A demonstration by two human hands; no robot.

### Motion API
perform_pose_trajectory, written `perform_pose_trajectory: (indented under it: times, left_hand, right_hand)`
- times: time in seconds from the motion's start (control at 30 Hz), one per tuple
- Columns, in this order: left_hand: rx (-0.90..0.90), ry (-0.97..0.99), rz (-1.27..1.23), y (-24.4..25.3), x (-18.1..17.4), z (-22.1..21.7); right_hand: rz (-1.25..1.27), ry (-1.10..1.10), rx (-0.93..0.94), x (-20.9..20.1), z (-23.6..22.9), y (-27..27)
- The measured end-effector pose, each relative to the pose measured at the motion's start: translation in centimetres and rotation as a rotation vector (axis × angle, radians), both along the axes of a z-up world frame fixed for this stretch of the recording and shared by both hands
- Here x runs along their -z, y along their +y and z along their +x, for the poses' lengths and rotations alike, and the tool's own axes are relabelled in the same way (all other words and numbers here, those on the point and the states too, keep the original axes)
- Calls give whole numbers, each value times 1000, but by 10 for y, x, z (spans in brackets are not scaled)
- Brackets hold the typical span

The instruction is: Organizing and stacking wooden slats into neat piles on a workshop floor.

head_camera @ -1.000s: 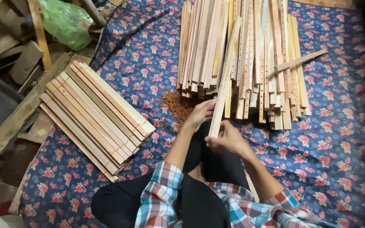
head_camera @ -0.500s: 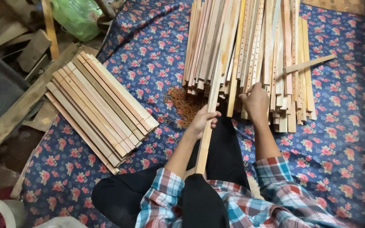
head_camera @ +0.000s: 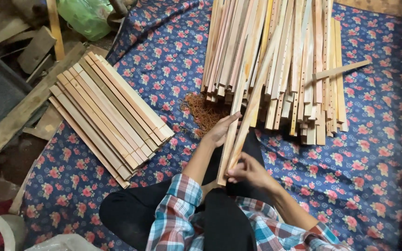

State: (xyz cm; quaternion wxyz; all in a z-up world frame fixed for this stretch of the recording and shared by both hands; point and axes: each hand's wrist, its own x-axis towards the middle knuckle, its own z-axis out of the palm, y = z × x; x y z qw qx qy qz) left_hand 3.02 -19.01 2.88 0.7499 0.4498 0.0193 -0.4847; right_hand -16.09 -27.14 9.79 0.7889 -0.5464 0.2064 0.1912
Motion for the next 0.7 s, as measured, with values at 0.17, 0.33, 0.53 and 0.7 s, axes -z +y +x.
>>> perform_pose_trajectory:
  times: [0.17,0.33,0.53,0.7]
  left_hand:
    - [21,-137,29,5,12,-1]
    - [8,-214,39,27,22,-3]
    - [-20,-338,68,114,-42,-19]
    - [47,-555,286,209,-93,-53]
  right_hand:
    - [-44,24,-90,13,-4,24]
    - [-573,-86,-462,-12,22,2]
    - [-903,-291,96,-39,110,-78]
    - [-200,-797,353,-50,177,-111]
